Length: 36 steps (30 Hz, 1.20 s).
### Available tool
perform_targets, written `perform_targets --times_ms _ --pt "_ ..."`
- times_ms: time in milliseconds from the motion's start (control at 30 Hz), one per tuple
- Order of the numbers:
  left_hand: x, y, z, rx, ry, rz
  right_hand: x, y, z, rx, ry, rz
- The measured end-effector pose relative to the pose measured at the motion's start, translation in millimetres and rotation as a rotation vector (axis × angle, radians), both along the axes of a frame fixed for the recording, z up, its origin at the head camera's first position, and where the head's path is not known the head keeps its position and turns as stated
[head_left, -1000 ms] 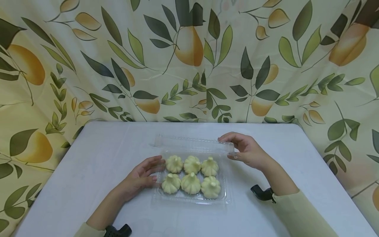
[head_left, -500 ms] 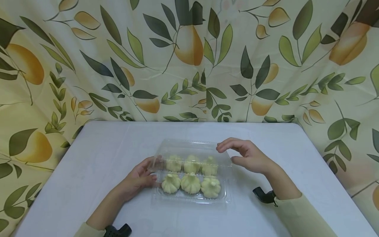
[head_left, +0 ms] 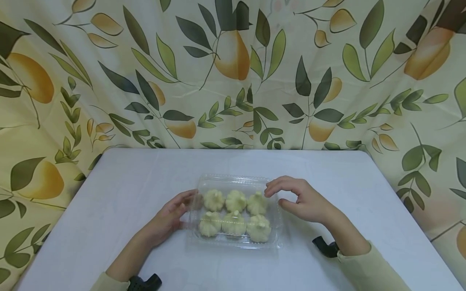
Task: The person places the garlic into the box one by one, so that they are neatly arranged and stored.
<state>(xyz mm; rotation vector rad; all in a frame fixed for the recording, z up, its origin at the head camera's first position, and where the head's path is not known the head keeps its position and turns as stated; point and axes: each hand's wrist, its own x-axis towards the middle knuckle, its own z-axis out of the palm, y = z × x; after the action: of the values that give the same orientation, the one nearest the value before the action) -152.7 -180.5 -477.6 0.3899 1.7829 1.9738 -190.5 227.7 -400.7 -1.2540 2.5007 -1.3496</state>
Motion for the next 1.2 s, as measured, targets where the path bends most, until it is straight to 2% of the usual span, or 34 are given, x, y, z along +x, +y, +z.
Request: perform_targets --times_ms 300,533,667,800,900,1033,1133,1200 --pt "-0.4 -0.4 -0.2 0.009 -0.022 0.008 5.4 -4 -0.9 0.023 0.1 -0.006" --pt "-1.4 -1.4 -1.0 0.039 -0.025 0.0 10.7 -8 -1.8 0.072 0.155 -0.049" --pt "-0.6 -1.3 -1.4 0.04 -0.015 -0.01 16.4 -11 -0.7 0.106 0.17 -0.101" --pt "-0.3 -0.5 -2.2 0.022 -0.008 -0.002 25.7 -12 -0.1 0.111 0.137 -0.224" --pt "-0.5 0.9 -2.3 0.02 -0.013 -0.006 36.8 -9 0.0 0.048 -0.022 -0.335" --pt "0.1 1.6 -1.7 0.031 -0.02 -0.007 53.3 -5 -0.6 -0.122 -0.396 -0.415" --pt "0.5 1.2 -0.7 0.041 -0.02 -0.006 64.9 -2 -3.6 -0.231 -0.682 -0.417" --pt "0.5 1.1 0.1 0.044 -0.019 -0.009 72.7 1 -7.4 -0.27 -0.842 -0.378"
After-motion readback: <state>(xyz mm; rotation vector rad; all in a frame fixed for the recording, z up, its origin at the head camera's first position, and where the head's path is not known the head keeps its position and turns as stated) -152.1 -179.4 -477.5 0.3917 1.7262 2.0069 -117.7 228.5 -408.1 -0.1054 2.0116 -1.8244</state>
